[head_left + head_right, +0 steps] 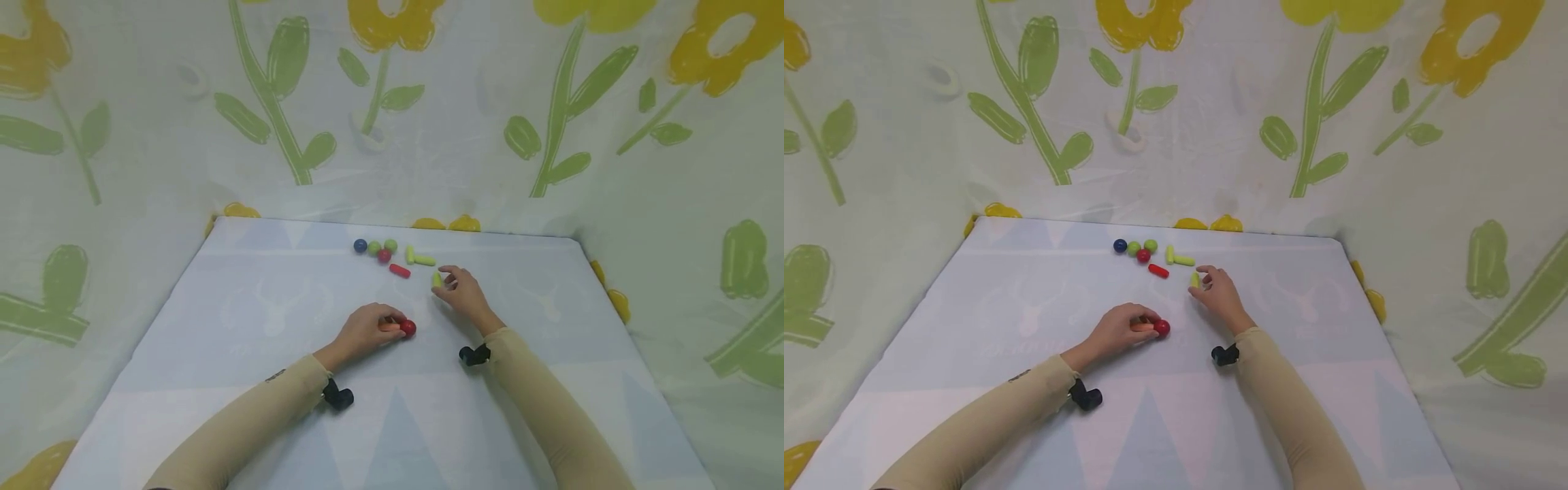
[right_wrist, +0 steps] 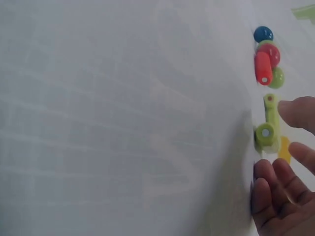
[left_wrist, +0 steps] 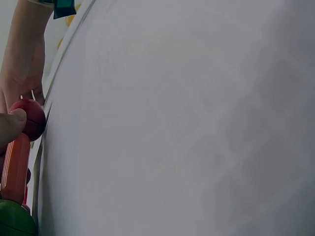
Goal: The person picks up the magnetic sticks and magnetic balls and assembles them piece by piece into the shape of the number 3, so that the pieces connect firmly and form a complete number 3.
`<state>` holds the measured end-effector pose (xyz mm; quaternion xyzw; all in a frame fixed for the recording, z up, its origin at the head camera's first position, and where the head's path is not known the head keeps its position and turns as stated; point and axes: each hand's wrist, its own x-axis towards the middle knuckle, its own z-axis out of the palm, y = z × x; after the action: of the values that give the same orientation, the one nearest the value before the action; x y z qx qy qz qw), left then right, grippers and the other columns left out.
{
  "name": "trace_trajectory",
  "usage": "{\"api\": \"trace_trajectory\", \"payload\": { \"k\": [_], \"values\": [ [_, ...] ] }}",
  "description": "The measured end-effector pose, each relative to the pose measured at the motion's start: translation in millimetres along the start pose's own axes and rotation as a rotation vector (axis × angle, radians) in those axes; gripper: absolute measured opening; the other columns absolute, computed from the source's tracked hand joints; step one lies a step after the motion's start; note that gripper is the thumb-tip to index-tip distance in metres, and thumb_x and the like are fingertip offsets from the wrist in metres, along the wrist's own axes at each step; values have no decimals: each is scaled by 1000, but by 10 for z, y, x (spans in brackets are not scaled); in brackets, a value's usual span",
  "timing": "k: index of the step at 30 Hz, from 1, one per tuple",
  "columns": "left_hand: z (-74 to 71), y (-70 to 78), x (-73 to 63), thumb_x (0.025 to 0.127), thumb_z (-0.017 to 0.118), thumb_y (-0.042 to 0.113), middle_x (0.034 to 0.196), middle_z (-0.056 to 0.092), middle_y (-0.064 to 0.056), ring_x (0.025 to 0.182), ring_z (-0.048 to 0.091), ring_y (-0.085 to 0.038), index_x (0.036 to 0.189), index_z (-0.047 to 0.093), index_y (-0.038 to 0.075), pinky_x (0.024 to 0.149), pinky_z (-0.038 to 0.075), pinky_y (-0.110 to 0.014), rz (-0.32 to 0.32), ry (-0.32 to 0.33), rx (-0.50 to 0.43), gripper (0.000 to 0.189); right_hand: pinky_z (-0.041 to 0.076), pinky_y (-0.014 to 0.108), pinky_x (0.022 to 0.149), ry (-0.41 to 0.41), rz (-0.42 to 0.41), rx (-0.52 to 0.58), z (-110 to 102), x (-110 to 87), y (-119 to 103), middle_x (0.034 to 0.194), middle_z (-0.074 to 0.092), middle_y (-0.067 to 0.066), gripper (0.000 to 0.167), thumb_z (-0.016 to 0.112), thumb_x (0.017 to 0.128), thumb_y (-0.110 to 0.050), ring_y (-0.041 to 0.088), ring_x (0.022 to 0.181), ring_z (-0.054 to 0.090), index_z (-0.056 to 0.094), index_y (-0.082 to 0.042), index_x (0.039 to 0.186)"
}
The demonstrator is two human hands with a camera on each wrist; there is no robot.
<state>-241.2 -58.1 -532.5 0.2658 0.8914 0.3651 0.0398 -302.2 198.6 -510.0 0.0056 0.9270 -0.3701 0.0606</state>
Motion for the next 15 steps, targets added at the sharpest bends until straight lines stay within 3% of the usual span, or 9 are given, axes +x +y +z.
{"api": "trace_trajectory", "payload": {
  "k": [6, 15],
  "values": [
    [-6, 4, 2, 90, 80, 30, 107, 72, 6, 91, 58, -11, 117, 75, 18, 84, 51, -31, 3, 2, 18, 31, 54, 43, 92, -33, 42, -59, -2, 71, -9, 123, 58, 12, 59, 75, 92, -31, 30, 113, 57, 53, -15, 145],
    [-6, 0, 6, 90, 80, 29, 104, 72, 7, 91, 59, -10, 116, 76, 19, 84, 51, -31, 5, 0, 3, 29, 52, 37, 82, -64, 75, -85, 14, 75, -51, 110, 63, 10, 53, 73, 95, -26, 27, 95, 58, 55, -16, 143]
  ]
}}
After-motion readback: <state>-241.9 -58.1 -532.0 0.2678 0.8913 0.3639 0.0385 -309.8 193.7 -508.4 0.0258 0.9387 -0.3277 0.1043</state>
